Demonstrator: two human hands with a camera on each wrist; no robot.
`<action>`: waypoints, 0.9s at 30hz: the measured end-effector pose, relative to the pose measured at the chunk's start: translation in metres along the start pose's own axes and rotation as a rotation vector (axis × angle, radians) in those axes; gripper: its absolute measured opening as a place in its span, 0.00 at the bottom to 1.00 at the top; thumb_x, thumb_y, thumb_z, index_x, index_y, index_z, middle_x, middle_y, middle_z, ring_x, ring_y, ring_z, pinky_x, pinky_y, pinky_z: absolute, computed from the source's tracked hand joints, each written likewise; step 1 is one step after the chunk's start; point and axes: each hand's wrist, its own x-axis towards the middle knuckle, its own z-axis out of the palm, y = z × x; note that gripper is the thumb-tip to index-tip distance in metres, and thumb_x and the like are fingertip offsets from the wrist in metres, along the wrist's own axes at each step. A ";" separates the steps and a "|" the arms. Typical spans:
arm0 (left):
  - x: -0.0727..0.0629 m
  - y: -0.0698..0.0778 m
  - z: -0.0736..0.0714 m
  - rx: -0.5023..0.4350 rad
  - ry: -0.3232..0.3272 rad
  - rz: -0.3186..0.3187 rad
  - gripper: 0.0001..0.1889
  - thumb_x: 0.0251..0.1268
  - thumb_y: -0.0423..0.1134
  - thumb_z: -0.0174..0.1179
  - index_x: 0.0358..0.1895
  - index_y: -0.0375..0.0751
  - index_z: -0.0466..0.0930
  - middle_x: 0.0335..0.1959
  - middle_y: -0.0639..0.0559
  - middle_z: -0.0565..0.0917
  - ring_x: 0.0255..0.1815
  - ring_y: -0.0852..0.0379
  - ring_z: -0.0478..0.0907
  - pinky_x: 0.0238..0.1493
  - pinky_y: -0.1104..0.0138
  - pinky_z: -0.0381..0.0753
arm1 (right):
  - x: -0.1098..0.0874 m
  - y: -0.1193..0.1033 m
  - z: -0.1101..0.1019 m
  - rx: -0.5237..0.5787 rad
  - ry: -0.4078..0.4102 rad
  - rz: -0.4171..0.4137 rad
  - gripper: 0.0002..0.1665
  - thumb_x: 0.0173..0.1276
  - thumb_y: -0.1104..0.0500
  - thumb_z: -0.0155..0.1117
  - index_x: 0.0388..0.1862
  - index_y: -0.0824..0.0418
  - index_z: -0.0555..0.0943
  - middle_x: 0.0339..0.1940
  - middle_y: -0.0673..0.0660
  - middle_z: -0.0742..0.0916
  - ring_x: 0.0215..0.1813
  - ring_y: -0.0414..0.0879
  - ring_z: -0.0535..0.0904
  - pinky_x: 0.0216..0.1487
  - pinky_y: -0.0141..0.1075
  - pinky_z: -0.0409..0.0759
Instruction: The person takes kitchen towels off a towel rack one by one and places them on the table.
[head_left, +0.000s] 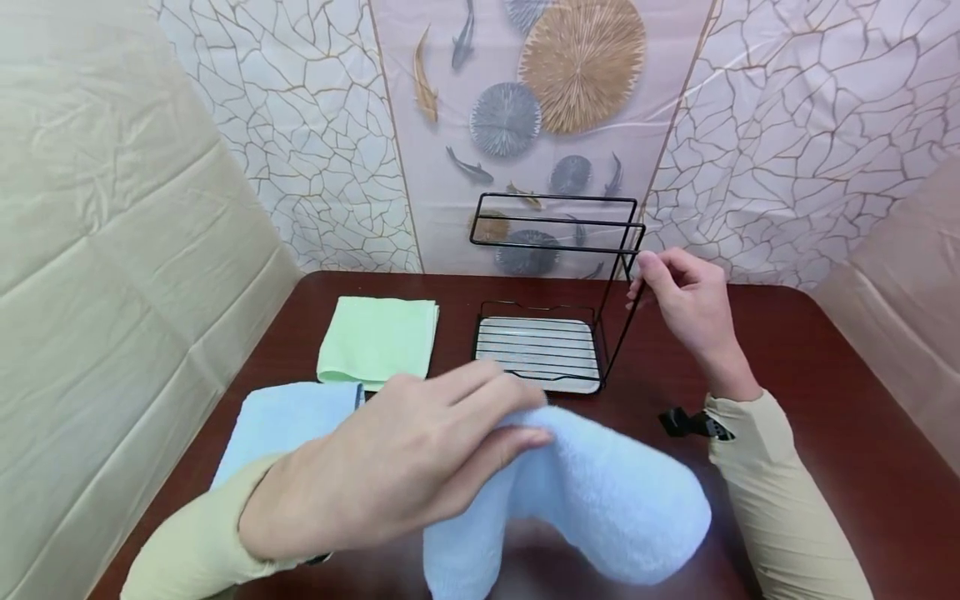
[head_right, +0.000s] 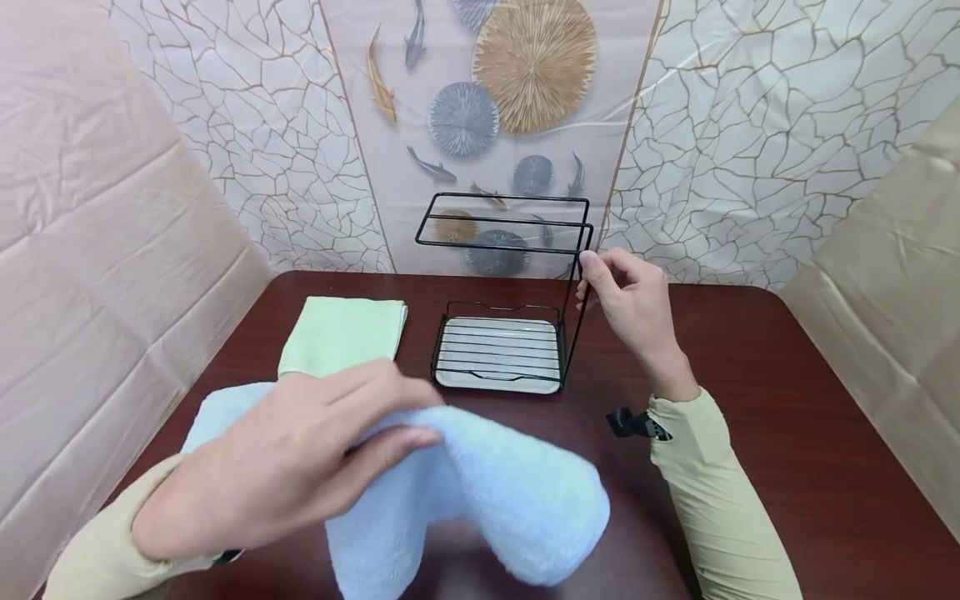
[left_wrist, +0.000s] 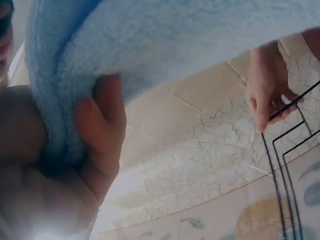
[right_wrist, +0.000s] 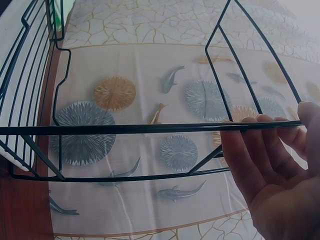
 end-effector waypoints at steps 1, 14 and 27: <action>0.000 0.011 -0.014 -0.016 0.008 -0.002 0.26 0.67 0.52 0.61 0.66 0.62 0.66 0.56 0.73 0.74 0.45 0.76 0.73 0.32 0.73 0.79 | 0.000 0.002 -0.001 0.005 0.002 0.000 0.17 0.72 0.66 0.58 0.29 0.82 0.75 0.19 0.58 0.84 0.19 0.44 0.82 0.26 0.30 0.82; 0.000 0.048 -0.078 -0.423 -0.180 -0.129 0.04 0.74 0.41 0.55 0.45 0.48 0.75 0.34 0.63 0.81 0.28 0.73 0.70 0.36 0.85 0.71 | -0.001 0.003 -0.003 0.015 0.007 -0.003 0.16 0.71 0.64 0.60 0.27 0.76 0.78 0.19 0.58 0.84 0.20 0.45 0.82 0.25 0.32 0.83; -0.052 -0.042 -0.036 -0.508 -0.402 -0.514 0.05 0.74 0.48 0.54 0.44 0.57 0.78 0.35 0.64 0.82 0.30 0.68 0.73 0.37 0.71 0.75 | 0.000 0.006 -0.003 -0.009 0.012 0.011 0.18 0.72 0.63 0.60 0.28 0.80 0.75 0.19 0.55 0.84 0.20 0.46 0.82 0.25 0.32 0.83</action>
